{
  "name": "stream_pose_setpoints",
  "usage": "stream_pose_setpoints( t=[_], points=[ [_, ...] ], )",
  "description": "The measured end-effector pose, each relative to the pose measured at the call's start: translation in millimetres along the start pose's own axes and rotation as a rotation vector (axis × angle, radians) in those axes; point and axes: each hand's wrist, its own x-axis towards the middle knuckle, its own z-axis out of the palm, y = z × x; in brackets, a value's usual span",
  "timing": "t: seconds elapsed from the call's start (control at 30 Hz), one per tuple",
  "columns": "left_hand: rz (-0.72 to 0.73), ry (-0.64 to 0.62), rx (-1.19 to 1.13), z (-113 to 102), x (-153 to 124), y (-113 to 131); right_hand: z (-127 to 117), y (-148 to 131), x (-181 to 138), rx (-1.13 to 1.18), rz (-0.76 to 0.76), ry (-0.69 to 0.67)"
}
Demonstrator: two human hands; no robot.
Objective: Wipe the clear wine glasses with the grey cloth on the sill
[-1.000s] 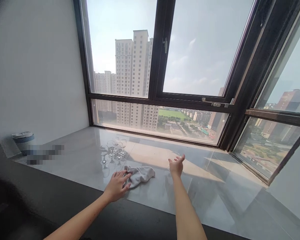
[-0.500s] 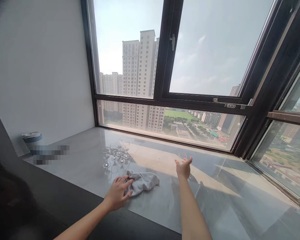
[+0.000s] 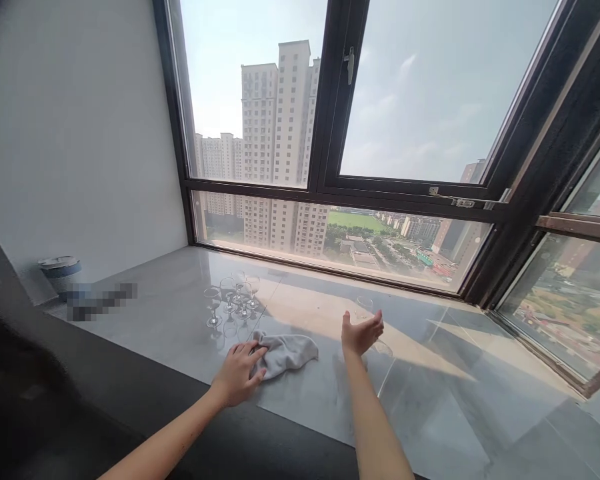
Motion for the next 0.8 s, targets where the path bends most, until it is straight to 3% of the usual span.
stream_pose_setpoints(
  t=[0.1, 0.17, 0.3, 0.37, 0.43, 0.57, 0.8],
  points=[
    [-0.007, 0.000, 0.000, 0, 0, 1, -6, -26, -23, 0.045, -0.057, -0.015],
    [-0.014, 0.001, -0.003, -1, 0, 2, -8, -44, -45, 0.117, -0.103, -0.115],
    [-0.023, 0.002, -0.024, -2, -1, 3, -16, -79, -99, 0.180, -0.145, -0.565],
    [-0.022, 0.002, -0.046, -4, -2, 3, -23, -95, -123, 0.057, -0.142, -0.799],
    [-0.012, 0.006, -0.071, -5, -3, 3, -30, -108, -142, -0.089, -0.130, -0.935],
    [0.002, 0.029, -0.097, -5, -3, 2, -39, -119, -162, -0.200, -0.128, -0.981],
    [0.002, 0.103, -0.137, -3, -4, 1, -44, -101, -178, -0.109, -0.261, -0.847]
  ],
)
